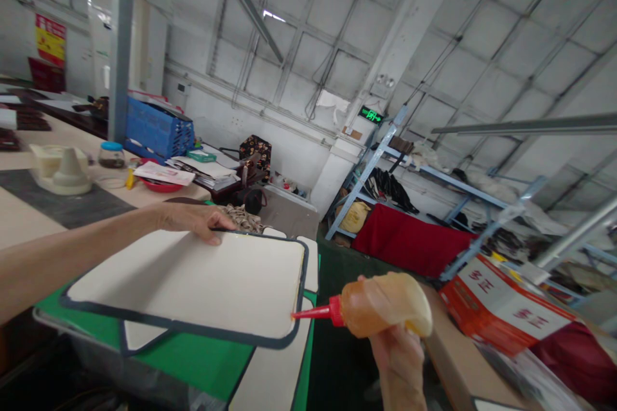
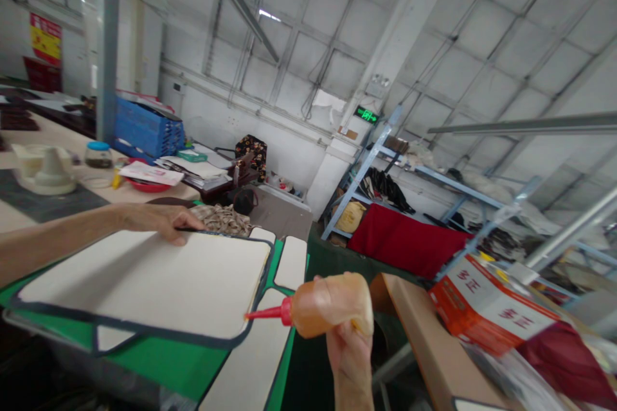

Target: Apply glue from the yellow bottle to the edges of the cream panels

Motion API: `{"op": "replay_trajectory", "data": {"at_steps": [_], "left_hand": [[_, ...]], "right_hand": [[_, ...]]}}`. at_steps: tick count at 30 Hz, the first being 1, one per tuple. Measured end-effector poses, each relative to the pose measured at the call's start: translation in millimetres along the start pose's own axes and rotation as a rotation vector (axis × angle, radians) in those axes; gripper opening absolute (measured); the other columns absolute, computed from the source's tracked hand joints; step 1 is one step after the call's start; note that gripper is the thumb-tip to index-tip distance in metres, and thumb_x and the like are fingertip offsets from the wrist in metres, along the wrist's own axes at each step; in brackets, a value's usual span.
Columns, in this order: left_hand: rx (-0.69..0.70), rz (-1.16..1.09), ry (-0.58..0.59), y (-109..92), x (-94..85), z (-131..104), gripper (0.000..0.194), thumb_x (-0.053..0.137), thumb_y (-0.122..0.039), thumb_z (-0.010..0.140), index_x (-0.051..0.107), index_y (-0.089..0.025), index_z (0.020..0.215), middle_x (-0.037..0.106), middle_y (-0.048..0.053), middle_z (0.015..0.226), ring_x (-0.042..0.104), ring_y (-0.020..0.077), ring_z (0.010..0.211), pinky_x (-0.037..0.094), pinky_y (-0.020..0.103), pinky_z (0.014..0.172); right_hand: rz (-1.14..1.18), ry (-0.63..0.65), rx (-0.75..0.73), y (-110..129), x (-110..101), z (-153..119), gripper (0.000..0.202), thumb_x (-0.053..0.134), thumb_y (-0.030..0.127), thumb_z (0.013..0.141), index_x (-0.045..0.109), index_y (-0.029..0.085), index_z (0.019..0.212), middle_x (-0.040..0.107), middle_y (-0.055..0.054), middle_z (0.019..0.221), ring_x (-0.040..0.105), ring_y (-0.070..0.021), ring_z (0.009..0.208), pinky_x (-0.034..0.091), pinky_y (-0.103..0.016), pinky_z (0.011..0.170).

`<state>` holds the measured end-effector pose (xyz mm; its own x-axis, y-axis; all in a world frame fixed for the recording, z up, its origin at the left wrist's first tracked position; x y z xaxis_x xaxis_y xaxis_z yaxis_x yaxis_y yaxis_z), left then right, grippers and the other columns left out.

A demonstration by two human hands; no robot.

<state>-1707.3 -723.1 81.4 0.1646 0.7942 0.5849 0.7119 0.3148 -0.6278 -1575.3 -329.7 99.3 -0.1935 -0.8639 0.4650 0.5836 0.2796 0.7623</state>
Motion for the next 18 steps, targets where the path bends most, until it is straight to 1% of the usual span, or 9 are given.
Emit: {"op": "replay_trajectory", "data": {"at_steps": [1,3,6,8,9,11,14,16,18], "left_hand": [[-0.002,0.047,0.029,0.4,1.2,0.3,0.041,0.045,0.017,0.075,0.071,0.0,0.101,0.078,0.015,0.094,0.074,0.0294,0.091,0.059,0.039,0.071],[0.028,0.137,0.057,-1.2,2.5,0.1,0.041,0.048,0.018,0.07,0.072,-0.001,0.097,0.078,0.013,0.092,0.073,0.0286,0.092,0.059,0.036,0.072],[0.12,0.323,0.065,-6.7,4.7,-2.1,0.036,0.068,0.015,0.059,0.075,-0.005,0.089,0.078,0.008,0.083,0.071,0.0305,0.093,0.058,0.034,0.075],[0.192,0.53,0.133,-9.1,10.7,-4.3,0.036,0.081,0.006,0.054,0.077,-0.005,0.088,0.078,0.009,0.085,0.07,0.0317,0.095,0.056,0.031,0.079],[0.229,0.635,0.185,-9.2,14.2,-5.4,0.036,0.086,-0.002,0.054,0.078,-0.005,0.089,0.078,0.01,0.088,0.07,0.0318,0.096,0.056,0.03,0.08],[0.298,0.784,0.274,-8.0,18.2,-6.2,0.036,0.089,-0.018,0.061,0.079,-0.005,0.093,0.078,0.012,0.096,0.069,0.031,0.096,0.054,0.029,0.082],[0.335,0.819,0.308,-4.5,13.5,-1.2,0.04,0.087,-0.031,0.068,0.079,-0.007,0.098,0.077,0.013,0.101,0.07,0.0295,0.094,0.054,0.03,0.083],[0.334,0.785,0.299,-1.1,8.0,4.4,0.043,0.088,-0.035,0.067,0.079,-0.008,0.099,0.077,0.013,0.099,0.07,0.0295,0.093,0.054,0.031,0.083],[0.338,0.745,0.293,2.8,3.6,9.8,0.045,0.089,-0.037,0.065,0.079,-0.008,0.099,0.077,0.013,0.099,0.07,0.0297,0.093,0.055,0.032,0.082]], "right_hand": [[-0.001,0.008,-0.001,0.6,2.4,-0.9,0.083,0.094,0.055,0.048,0.067,0.024,0.119,0.076,-0.015,0.1,0.071,-0.0389,0.101,0.062,-0.054,0.078],[0.013,0.016,-0.025,2.8,6.6,-3.0,0.079,0.093,0.055,0.051,0.067,0.025,0.119,0.076,-0.013,0.099,0.072,-0.037,0.1,0.062,-0.053,0.078],[0.031,0.0,-0.058,2.6,5.9,-6.1,0.067,0.092,0.052,0.055,0.07,0.025,0.112,0.076,-0.011,0.098,0.074,-0.0319,0.089,0.064,-0.047,0.073],[0.024,-0.021,-0.088,1.6,1.9,-7.6,0.066,0.091,0.051,0.056,0.07,0.025,0.113,0.076,-0.01,0.102,0.074,-0.0303,0.087,0.064,-0.045,0.072],[0.013,-0.031,-0.101,1.2,0.0,-8.1,0.066,0.09,0.052,0.057,0.069,0.026,0.115,0.076,-0.01,0.105,0.074,-0.0302,0.089,0.064,-0.044,0.073],[-0.018,-0.05,-0.123,0.7,-2.4,-9.3,0.069,0.089,0.053,0.059,0.067,0.027,0.118,0.074,-0.009,0.113,0.073,-0.0302,0.095,0.063,-0.043,0.076],[-0.069,-0.097,-0.165,3.1,-2.3,-12.0,0.077,0.089,0.055,0.058,0.065,0.026,0.125,0.068,-0.012,0.129,0.071,-0.0326,0.102,0.063,-0.044,0.077],[-0.081,-0.145,-0.202,5.9,-1.2,-14.7,0.081,0.091,0.054,0.055,0.065,0.025,0.126,0.063,-0.014,0.136,0.069,-0.0336,0.107,0.062,-0.043,0.078],[-0.073,-0.196,-0.211,6.4,-0.5,-17.2,0.08,0.092,0.051,0.055,0.065,0.023,0.125,0.06,-0.013,0.138,0.066,-0.0329,0.112,0.061,-0.042,0.08]]}}
Point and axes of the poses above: each hand's wrist, its own z-axis towards the middle knuckle, its own x-axis out of the palm, y = z × x, the point moved 7 cm from there along z, towards the middle knuckle
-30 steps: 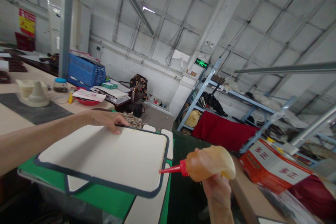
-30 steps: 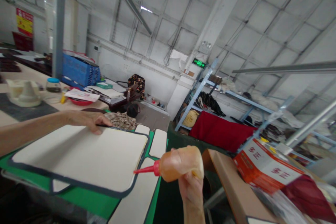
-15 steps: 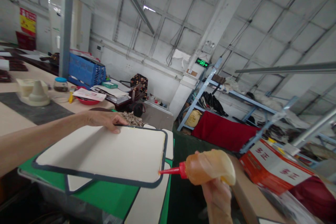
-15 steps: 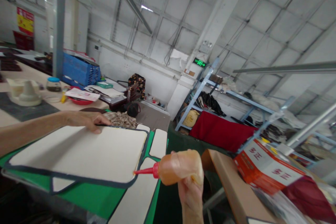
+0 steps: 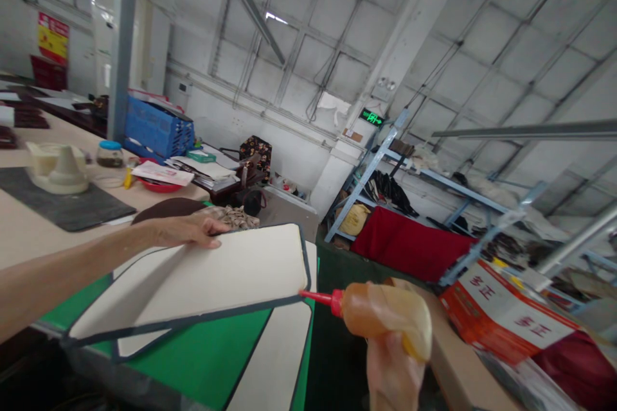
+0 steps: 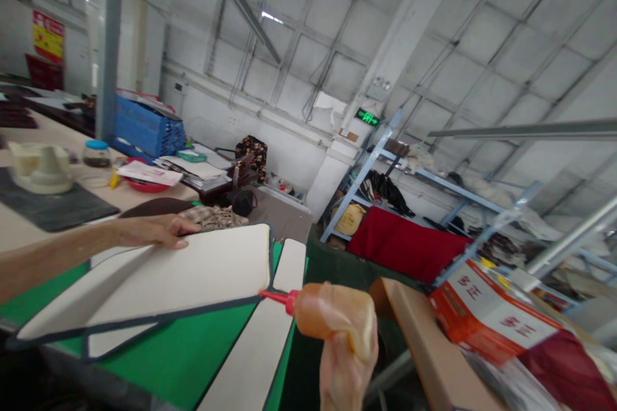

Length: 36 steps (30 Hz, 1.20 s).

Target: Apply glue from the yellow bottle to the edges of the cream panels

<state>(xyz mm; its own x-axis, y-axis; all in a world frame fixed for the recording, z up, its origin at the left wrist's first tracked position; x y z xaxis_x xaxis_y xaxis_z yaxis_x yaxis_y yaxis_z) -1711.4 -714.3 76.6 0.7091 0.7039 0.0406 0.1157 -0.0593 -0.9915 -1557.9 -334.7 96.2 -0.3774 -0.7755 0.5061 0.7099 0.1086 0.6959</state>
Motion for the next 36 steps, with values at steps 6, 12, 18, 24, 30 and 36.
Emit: {"op": "replay_trajectory", "data": {"at_steps": [6,12,18,24,30,36], "left_hand": [[0.003,-0.104,-0.063,21.2,2.1,7.5,0.046,0.089,-0.037,0.064,0.079,-0.01,0.099,0.077,0.014,0.099,0.071,0.0306,0.094,0.056,0.032,0.078],[-0.007,-0.177,-0.084,37.0,9.3,12.6,0.049,0.088,-0.039,0.065,0.078,-0.012,0.104,0.077,0.014,0.106,0.07,0.0325,0.1,0.057,0.033,0.08],[0.025,-0.192,-0.078,49.7,11.8,16.8,0.056,0.088,-0.044,0.067,0.076,-0.013,0.112,0.075,0.014,0.112,0.07,0.0316,0.102,0.057,0.032,0.082],[0.048,-0.216,-0.076,57.5,14.8,19.6,0.063,0.087,-0.045,0.069,0.072,-0.013,0.121,0.076,0.013,0.11,0.073,0.029,0.095,0.057,0.032,0.083],[0.039,-0.229,-0.075,59.0,17.2,17.6,0.061,0.087,-0.046,0.069,0.072,-0.011,0.117,0.078,0.013,0.103,0.074,0.0257,0.086,0.057,0.032,0.084],[0.018,-0.199,-0.144,49.2,23.4,11.7,0.059,0.09,-0.05,0.062,0.074,-0.013,0.105,0.078,0.014,0.099,0.075,0.0294,0.087,0.058,0.035,0.084]], "right_hand": [[0.029,-0.066,-0.035,-1.6,1.6,-3.4,0.074,0.088,0.042,0.062,0.062,0.024,0.128,0.059,-0.01,0.138,0.06,-0.0308,0.12,0.06,-0.04,0.086],[0.037,-0.088,-0.085,-3.0,7.2,-4.5,0.067,0.087,0.036,0.065,0.062,0.021,0.125,0.058,-0.012,0.137,0.061,-0.0299,0.116,0.061,-0.04,0.083],[0.058,-0.081,-0.121,0.0,19.4,-9.9,0.054,0.087,0.034,0.066,0.066,0.019,0.113,0.063,-0.008,0.122,0.064,-0.0223,0.104,0.058,-0.032,0.08],[0.067,-0.119,-0.094,-7.1,20.0,-15.6,0.048,0.087,0.03,0.066,0.066,0.018,0.107,0.063,-0.002,0.096,0.063,-0.0176,0.087,0.057,-0.028,0.076],[0.041,-0.138,-0.063,-13.1,23.2,-23.8,0.049,0.088,0.031,0.064,0.065,0.017,0.104,0.067,-0.003,0.095,0.065,-0.0202,0.088,0.057,-0.034,0.08],[-0.007,-0.092,-0.123,-4.1,29.5,-18.3,0.045,0.084,0.035,0.068,0.063,0.019,0.105,0.062,-0.004,0.1,0.061,-0.0213,0.09,0.055,-0.036,0.079]]}}
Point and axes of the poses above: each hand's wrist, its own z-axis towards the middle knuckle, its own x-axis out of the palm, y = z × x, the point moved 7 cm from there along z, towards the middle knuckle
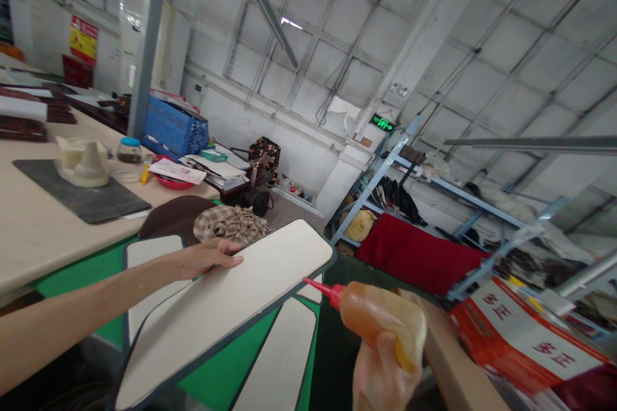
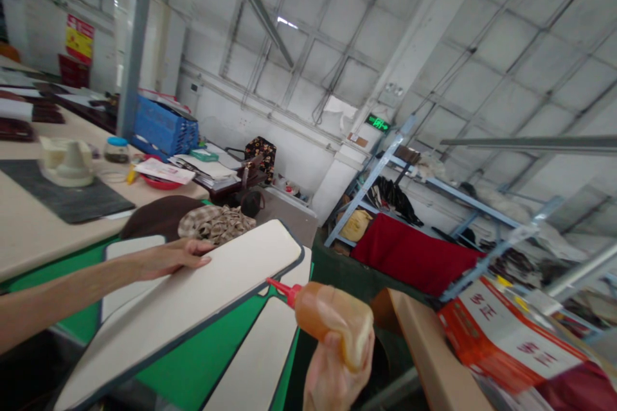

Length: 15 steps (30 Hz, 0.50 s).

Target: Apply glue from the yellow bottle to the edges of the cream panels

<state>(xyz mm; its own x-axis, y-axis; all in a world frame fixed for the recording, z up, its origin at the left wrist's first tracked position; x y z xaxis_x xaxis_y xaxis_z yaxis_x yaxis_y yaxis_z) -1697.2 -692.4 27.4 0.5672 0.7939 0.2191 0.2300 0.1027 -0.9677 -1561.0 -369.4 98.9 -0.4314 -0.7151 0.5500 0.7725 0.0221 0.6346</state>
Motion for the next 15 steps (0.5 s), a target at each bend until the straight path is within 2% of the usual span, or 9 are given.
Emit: {"op": "replay_trajectory", "data": {"at_steps": [5,7,11,15], "left_hand": [[0.02,0.002,-0.012,-1.7,3.8,-2.0,0.051,0.089,-0.048,0.062,0.077,-0.016,0.1,0.079,0.013,0.1,0.075,0.0298,0.086,0.059,0.036,0.084],[0.013,-0.012,-0.021,1.2,3.1,-0.5,0.053,0.089,-0.048,0.061,0.077,-0.015,0.1,0.079,0.014,0.1,0.075,0.0297,0.084,0.059,0.035,0.081],[0.014,-0.043,-0.029,5.0,3.5,1.7,0.057,0.089,-0.048,0.06,0.077,-0.014,0.103,0.079,0.014,0.099,0.075,0.0294,0.083,0.06,0.035,0.08],[0.019,-0.042,-0.024,4.3,5.9,2.0,0.057,0.089,-0.049,0.062,0.076,-0.012,0.103,0.079,0.015,0.099,0.075,0.0291,0.084,0.06,0.035,0.08]], "right_hand": [[0.022,-0.067,-0.019,0.6,-7.4,15.2,0.04,0.088,0.033,0.062,0.063,0.02,0.09,0.062,0.001,0.088,0.059,-0.0176,0.081,0.052,-0.032,0.075],[0.02,-0.082,-0.002,-2.7,-10.9,16.1,0.041,0.089,0.033,0.061,0.064,0.02,0.09,0.063,0.001,0.085,0.06,-0.0172,0.079,0.051,-0.031,0.074],[0.038,-0.031,0.039,-9.1,-10.7,8.3,0.039,0.086,0.031,0.068,0.065,0.02,0.099,0.065,0.001,0.089,0.06,-0.016,0.078,0.05,-0.029,0.073],[0.019,-0.062,0.065,-12.0,-11.8,-2.2,0.045,0.091,0.031,0.059,0.063,0.02,0.092,0.064,0.002,0.086,0.056,-0.0141,0.071,0.049,-0.026,0.065]]}}
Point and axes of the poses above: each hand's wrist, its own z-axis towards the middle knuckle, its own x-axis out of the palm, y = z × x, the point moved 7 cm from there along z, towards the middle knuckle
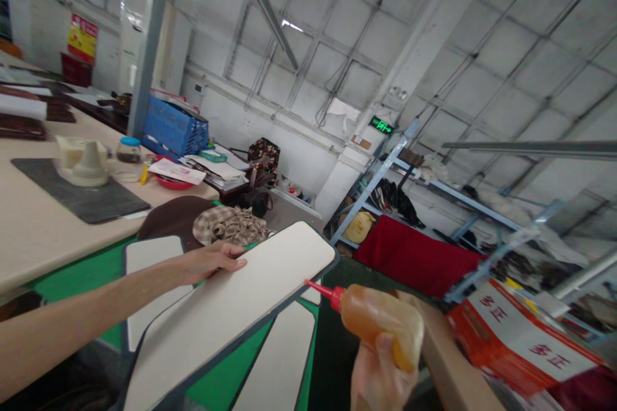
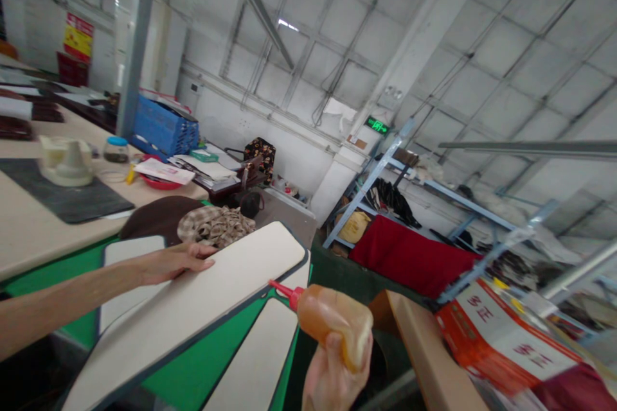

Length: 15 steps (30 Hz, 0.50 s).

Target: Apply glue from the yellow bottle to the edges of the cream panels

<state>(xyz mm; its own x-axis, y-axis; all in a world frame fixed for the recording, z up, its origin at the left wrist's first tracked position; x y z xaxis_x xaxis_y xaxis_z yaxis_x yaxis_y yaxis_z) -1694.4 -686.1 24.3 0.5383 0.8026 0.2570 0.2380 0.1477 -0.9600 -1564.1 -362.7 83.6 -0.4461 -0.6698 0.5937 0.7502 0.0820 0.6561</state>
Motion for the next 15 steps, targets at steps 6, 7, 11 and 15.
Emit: {"op": "replay_trajectory", "data": {"at_steps": [6,7,11,15], "left_hand": [[-0.004,-0.044,-0.011,-2.2,0.4,2.0,0.055,0.092,-0.047,0.058,0.076,-0.012,0.096,0.079,0.015,0.096,0.075,0.0272,0.079,0.06,0.034,0.079],[-0.007,-0.047,-0.016,-1.8,-0.4,2.7,0.054,0.092,-0.047,0.057,0.076,-0.012,0.095,0.079,0.015,0.095,0.075,0.0267,0.078,0.06,0.034,0.078],[-0.006,-0.059,-0.04,0.4,-5.6,6.9,0.055,0.093,-0.045,0.056,0.075,-0.011,0.096,0.079,0.015,0.092,0.075,0.0257,0.074,0.06,0.033,0.077],[-0.003,-0.063,-0.048,-1.6,-6.0,8.2,0.056,0.093,-0.044,0.056,0.075,-0.011,0.096,0.079,0.015,0.091,0.075,0.0252,0.074,0.06,0.033,0.078]], "right_hand": [[0.015,-0.007,0.039,-0.3,8.9,-11.6,0.046,0.088,0.036,0.063,0.065,0.019,0.099,0.067,-0.001,0.092,0.064,-0.0185,0.085,0.056,-0.031,0.076],[0.016,-0.002,0.044,-0.5,10.3,-12.9,0.046,0.088,0.035,0.063,0.065,0.018,0.099,0.068,-0.001,0.091,0.065,-0.0188,0.085,0.056,-0.032,0.075],[0.023,0.031,0.051,-3.8,11.9,-16.9,0.048,0.09,0.035,0.062,0.066,0.018,0.099,0.069,-0.001,0.088,0.067,-0.0175,0.078,0.058,-0.029,0.07],[-0.006,0.113,0.044,-9.3,12.7,-22.3,0.045,0.087,0.038,0.067,0.064,0.018,0.101,0.069,0.0,0.082,0.066,-0.0159,0.066,0.057,-0.026,0.06]]}}
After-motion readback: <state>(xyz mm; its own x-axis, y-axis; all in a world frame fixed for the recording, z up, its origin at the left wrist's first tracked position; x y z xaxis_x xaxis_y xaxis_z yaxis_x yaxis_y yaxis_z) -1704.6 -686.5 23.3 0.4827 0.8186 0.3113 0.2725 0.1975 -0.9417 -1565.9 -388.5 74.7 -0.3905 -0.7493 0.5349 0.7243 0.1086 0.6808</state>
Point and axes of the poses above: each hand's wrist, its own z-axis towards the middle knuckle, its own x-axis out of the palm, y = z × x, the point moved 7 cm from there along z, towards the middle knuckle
